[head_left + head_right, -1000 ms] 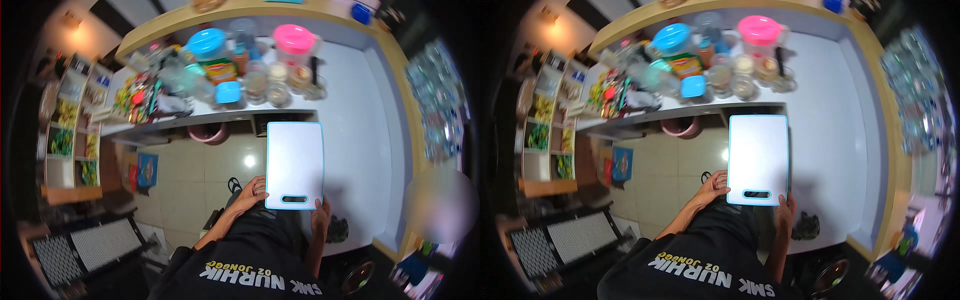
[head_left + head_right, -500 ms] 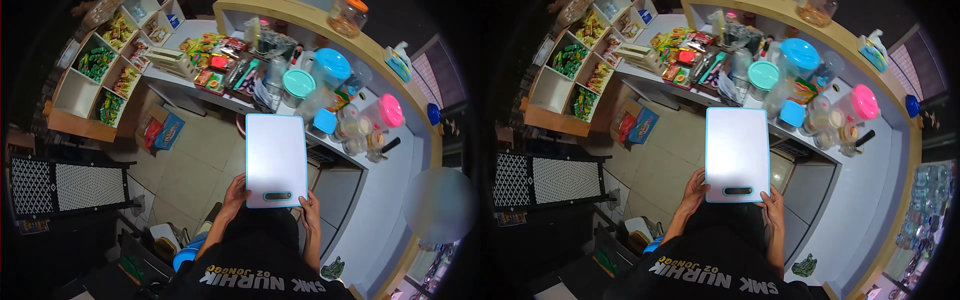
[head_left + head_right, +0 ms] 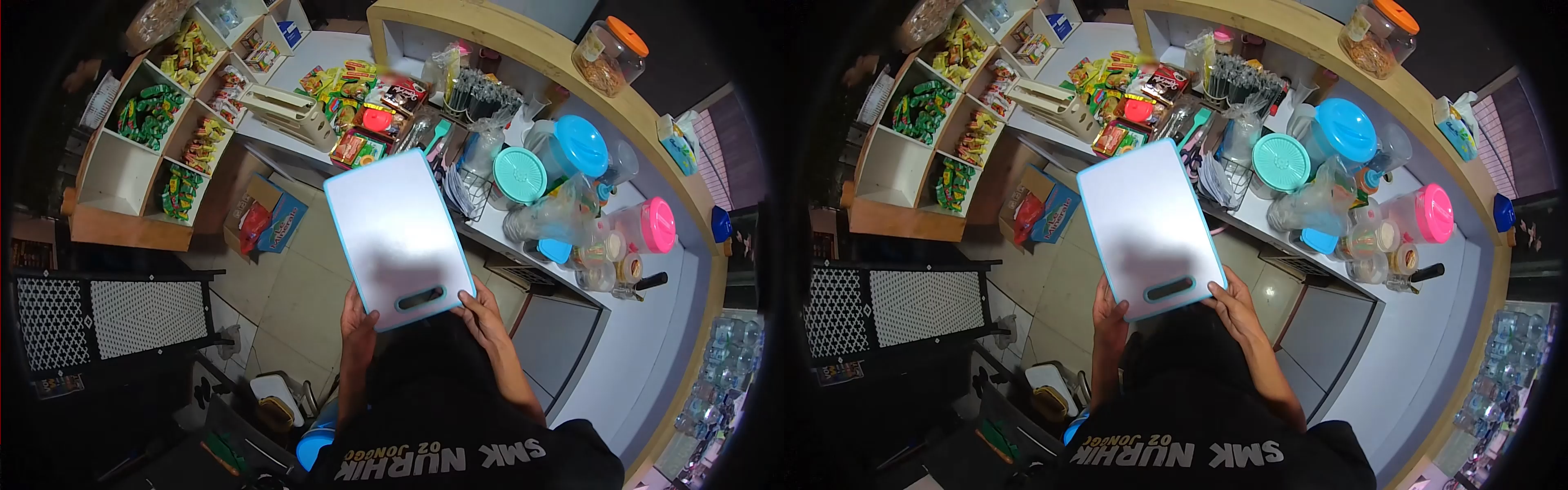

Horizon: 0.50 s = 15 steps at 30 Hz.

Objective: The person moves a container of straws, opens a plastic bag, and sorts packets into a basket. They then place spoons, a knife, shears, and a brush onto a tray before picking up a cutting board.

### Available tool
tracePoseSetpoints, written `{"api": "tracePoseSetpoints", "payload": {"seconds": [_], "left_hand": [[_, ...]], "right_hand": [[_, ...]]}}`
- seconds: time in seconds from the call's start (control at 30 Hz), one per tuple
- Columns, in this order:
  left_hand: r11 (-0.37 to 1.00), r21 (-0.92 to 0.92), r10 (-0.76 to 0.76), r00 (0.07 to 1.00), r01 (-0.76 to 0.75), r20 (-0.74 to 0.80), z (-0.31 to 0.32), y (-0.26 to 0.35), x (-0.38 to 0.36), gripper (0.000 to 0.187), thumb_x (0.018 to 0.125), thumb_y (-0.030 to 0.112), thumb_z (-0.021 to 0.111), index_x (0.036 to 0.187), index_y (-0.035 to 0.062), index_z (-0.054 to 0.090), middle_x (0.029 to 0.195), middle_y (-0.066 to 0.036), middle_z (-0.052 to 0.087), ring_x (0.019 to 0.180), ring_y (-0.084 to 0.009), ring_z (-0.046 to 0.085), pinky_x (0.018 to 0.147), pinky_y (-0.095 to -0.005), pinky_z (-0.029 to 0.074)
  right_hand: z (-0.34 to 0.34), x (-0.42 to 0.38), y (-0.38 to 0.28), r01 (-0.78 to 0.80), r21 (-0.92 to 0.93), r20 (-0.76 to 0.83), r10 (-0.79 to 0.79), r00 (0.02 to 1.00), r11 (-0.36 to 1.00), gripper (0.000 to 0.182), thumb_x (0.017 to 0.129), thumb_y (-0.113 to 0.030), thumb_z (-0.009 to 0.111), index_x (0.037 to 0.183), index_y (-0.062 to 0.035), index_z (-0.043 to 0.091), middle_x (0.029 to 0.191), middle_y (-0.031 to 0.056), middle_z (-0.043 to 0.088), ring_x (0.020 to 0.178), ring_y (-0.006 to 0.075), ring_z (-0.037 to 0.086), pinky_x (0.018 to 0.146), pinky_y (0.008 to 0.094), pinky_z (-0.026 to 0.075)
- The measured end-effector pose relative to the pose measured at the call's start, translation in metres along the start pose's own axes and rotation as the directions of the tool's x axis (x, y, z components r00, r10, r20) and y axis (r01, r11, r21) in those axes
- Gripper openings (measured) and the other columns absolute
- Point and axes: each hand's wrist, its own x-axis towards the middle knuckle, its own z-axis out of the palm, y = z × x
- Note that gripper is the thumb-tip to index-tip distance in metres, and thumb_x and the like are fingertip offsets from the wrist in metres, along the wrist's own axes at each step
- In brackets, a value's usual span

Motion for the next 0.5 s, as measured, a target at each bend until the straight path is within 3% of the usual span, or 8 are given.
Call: {"api": "tracePoseSetpoints", "payload": {"seconds": [0.07,0.17,0.33,0.5], "left_hand": [[0.998,0.029,0.048,0.998,-0.047,-0.034,0.004,0.004,0.023,0.08,0.084,-0.008,0.057,0.152,-0.0043,0.014,0.153,-0.019,0.032,0.142,-0.0267,0.031,0.115,-0.0395,0.027],[0.994,0.063,0.09,0.994,-0.087,-0.058,0.005,0.014,0.067,0.079,0.085,-0.008,0.056,0.151,-0.0047,0.014,0.153,-0.02,0.031,0.142,-0.0268,0.031,0.115,-0.04,0.027],[0.995,0.038,0.093,0.996,-0.094,0.007,0.012,0.039,0.145,0.077,0.087,-0.008,0.056,0.151,-0.0052,0.013,0.153,-0.02,0.03,0.141,-0.0269,0.033,0.114,-0.0402,0.029],[0.998,0.013,0.053,0.995,-0.054,0.081,0.015,0.047,0.226,0.079,0.087,-0.009,0.056,0.152,-0.0038,0.012,0.154,-0.019,0.029,0.141,-0.0266,0.032,0.114,-0.0406,0.029]], "right_hand": [[0.017,0.023,-0.007,0.05,0.1,0.032,-0.053,0.998,0.994,0.049,0.098,-0.013,0.056,0.142,-0.0011,0.038,0.132,0.0119,0.055,0.122,0.0246,0.056,0.106,0.0434,0.045],[0.033,0.056,-0.016,-0.031,0.145,0.093,0.017,0.996,0.989,0.05,0.099,-0.015,0.055,0.143,-0.0028,0.035,0.138,0.0125,0.05,0.129,0.026,0.05,0.113,0.047,0.036],[0.057,0.119,-0.027,-0.077,0.172,0.008,0.077,0.997,0.982,0.049,0.101,-0.019,0.052,0.143,-0.0016,0.033,0.136,0.0143,0.051,0.122,0.0289,0.056,0.104,0.0432,0.047],[0.073,0.186,-0.03,0.145,0.252,-0.095,-0.125,0.988,0.957,0.04,0.102,-0.015,0.048,0.138,0.0006,0.039,0.127,0.0146,0.056,0.119,0.027,0.058,0.103,0.0404,0.049]]}}
